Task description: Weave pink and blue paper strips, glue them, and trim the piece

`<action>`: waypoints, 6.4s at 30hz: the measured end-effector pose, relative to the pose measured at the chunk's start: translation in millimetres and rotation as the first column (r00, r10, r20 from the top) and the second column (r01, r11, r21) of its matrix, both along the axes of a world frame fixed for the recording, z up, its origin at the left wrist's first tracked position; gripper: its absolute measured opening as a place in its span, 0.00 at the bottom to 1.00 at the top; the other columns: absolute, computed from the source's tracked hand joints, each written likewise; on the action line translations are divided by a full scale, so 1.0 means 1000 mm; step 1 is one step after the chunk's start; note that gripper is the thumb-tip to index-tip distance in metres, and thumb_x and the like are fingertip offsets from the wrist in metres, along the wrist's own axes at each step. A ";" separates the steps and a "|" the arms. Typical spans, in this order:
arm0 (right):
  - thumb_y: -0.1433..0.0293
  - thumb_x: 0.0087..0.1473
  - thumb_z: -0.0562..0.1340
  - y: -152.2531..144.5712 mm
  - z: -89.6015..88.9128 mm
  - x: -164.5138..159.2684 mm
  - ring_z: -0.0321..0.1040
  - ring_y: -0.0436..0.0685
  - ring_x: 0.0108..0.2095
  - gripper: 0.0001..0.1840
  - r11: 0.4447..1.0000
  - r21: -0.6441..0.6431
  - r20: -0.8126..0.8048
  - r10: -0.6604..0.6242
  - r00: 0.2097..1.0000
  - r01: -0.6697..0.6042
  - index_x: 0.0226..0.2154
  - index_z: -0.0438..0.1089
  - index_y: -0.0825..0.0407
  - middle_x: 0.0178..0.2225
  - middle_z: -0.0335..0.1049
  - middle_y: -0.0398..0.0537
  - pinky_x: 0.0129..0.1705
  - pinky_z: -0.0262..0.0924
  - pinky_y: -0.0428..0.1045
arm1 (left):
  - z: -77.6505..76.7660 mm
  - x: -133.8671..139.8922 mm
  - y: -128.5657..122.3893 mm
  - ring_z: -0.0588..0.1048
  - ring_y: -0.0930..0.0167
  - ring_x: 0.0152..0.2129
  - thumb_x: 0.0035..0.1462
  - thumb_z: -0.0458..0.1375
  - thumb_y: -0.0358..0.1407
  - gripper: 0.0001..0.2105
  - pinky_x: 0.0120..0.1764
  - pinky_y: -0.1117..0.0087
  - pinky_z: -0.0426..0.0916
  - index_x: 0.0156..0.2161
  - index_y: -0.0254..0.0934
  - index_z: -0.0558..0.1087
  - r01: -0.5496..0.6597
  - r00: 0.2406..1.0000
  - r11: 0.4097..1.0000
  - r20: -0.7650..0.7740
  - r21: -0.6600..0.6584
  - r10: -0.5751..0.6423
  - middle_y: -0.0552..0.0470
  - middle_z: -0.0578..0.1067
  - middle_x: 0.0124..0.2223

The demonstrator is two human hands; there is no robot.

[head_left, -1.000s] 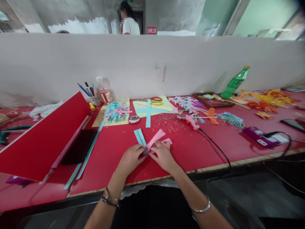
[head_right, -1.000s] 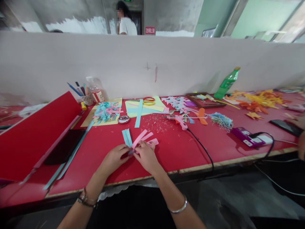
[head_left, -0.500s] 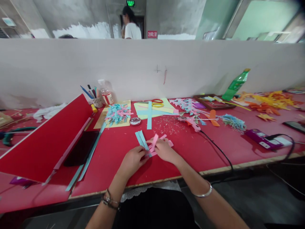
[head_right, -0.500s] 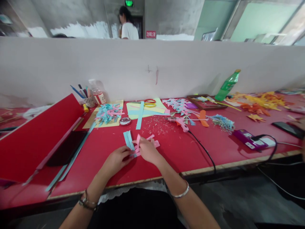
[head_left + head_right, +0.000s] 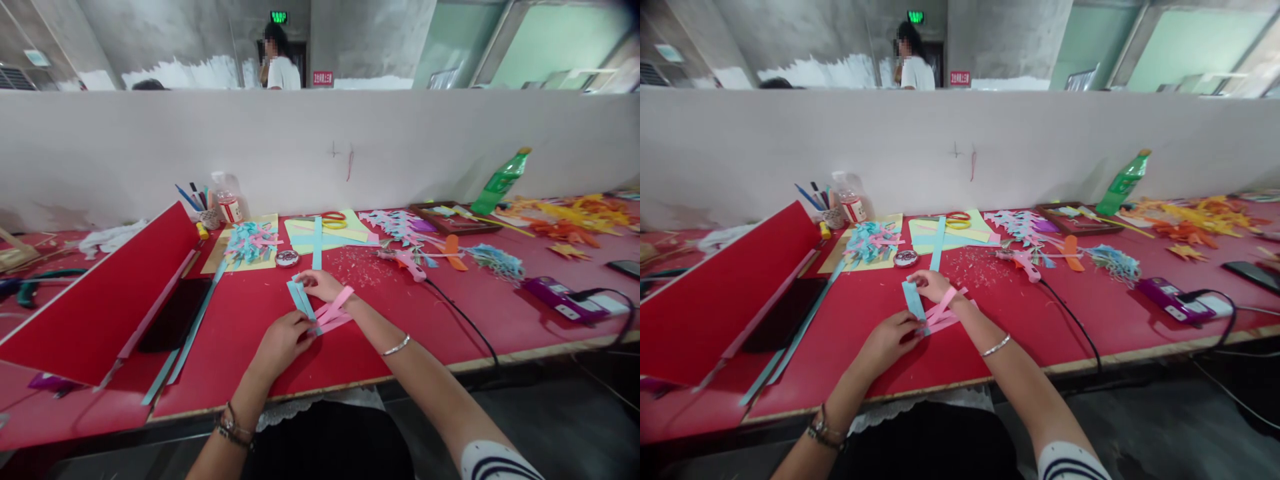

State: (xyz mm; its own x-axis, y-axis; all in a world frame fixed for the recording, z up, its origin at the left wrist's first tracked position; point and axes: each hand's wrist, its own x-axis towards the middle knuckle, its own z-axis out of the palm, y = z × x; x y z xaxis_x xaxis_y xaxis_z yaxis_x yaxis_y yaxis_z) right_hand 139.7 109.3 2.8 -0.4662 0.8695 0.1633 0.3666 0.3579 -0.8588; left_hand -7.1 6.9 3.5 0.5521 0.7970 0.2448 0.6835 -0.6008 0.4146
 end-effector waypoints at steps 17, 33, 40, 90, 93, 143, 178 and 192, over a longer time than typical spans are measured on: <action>0.77 0.49 0.54 0.001 -0.003 0.003 0.59 0.51 0.49 0.18 0.988 0.094 0.007 0.124 0.992 -0.124 0.44 0.67 0.50 0.47 0.66 0.45 0.52 0.51 0.50 | 0.000 0.001 0.000 0.70 0.71 0.36 0.53 0.52 0.31 0.08 0.39 0.72 0.66 0.37 0.37 0.72 0.018 0.999 1.000 0.032 -0.005 -0.018 0.49 0.72 0.39; 0.78 0.47 0.57 0.001 -0.006 0.014 0.61 0.52 0.43 0.16 0.948 0.299 0.119 0.072 0.990 -0.105 0.41 0.66 0.56 0.42 0.64 0.51 0.47 0.56 0.50 | -0.001 -0.007 0.001 0.69 0.70 0.37 0.54 0.52 0.36 0.10 0.40 0.70 0.66 0.42 0.38 0.69 -0.136 0.984 0.990 0.122 0.027 0.132 0.49 0.69 0.40; 0.79 0.48 0.55 0.000 -0.003 0.016 0.62 0.51 0.39 0.12 0.944 0.325 0.169 0.005 0.986 -0.060 0.35 0.69 0.55 0.37 0.66 0.49 0.45 0.56 0.49 | -0.002 -0.009 0.004 0.65 0.64 0.45 0.51 0.55 0.39 0.17 0.46 0.61 0.63 0.47 0.38 0.66 -0.150 0.989 0.986 0.023 0.069 0.149 0.46 0.67 0.48; 0.73 0.45 0.52 0.006 0.022 0.056 0.65 0.52 0.31 0.11 0.793 0.334 -0.325 -0.411 0.852 0.510 0.27 0.70 0.53 0.29 0.70 0.46 0.34 0.59 0.47 | 0.021 -0.009 0.022 0.65 0.65 0.44 0.53 0.52 0.39 0.15 0.45 0.64 0.63 0.47 0.39 0.65 0.027 0.965 0.999 -0.260 -0.020 -0.032 0.47 0.66 0.47; 0.73 0.46 0.51 0.006 0.023 0.056 0.65 0.52 0.31 0.11 0.782 0.326 -0.333 -0.431 0.839 0.531 0.28 0.69 0.54 0.29 0.70 0.46 0.35 0.59 0.47 | 0.021 -0.011 0.027 0.66 0.65 0.43 0.54 0.52 0.39 0.15 0.45 0.65 0.63 0.46 0.38 0.65 0.039 0.959 0.999 -0.282 -0.006 -0.039 0.46 0.66 0.47; 0.60 0.45 0.61 -0.032 0.016 0.045 0.55 0.59 0.47 0.26 0.946 0.226 0.459 0.106 0.882 -0.232 0.48 0.60 0.49 0.45 0.61 0.50 0.49 0.46 0.55 | 0.020 -0.022 0.062 0.67 0.73 0.29 0.52 0.54 0.38 0.06 0.29 0.75 0.59 0.29 0.36 0.66 0.127 0.971 0.990 -0.196 -0.063 -0.137 0.53 0.67 0.32; 0.60 0.46 0.61 -0.031 0.011 0.041 0.56 0.58 0.44 0.23 0.934 0.271 0.469 0.085 0.879 -0.235 0.45 0.62 0.49 0.42 0.62 0.50 0.47 0.48 0.54 | 0.013 -0.010 0.057 0.67 0.68 0.37 0.50 0.55 0.41 0.14 0.37 0.69 0.63 0.41 0.38 0.65 0.080 0.976 0.996 -0.208 0.045 -0.069 0.49 0.67 0.40; 0.61 0.47 0.60 -0.031 0.012 0.042 0.56 0.57 0.45 0.21 0.938 0.258 0.453 0.092 0.886 -0.230 0.44 0.62 0.50 0.42 0.62 0.49 0.46 0.48 0.54 | 0.010 -0.006 0.057 0.67 0.70 0.33 0.51 0.54 0.35 0.05 0.34 0.71 0.63 0.35 0.36 0.66 0.096 0.978 0.995 -0.189 0.018 -0.091 0.50 0.68 0.36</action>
State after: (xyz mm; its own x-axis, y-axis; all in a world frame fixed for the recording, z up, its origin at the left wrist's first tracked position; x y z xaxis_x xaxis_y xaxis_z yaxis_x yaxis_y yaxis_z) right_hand 181.3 78.5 14.4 -0.6785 0.7187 0.1523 0.5879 0.6555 -0.4739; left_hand -13.5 63.8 13.6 0.6618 0.7345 0.1502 0.6882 -0.6747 0.2669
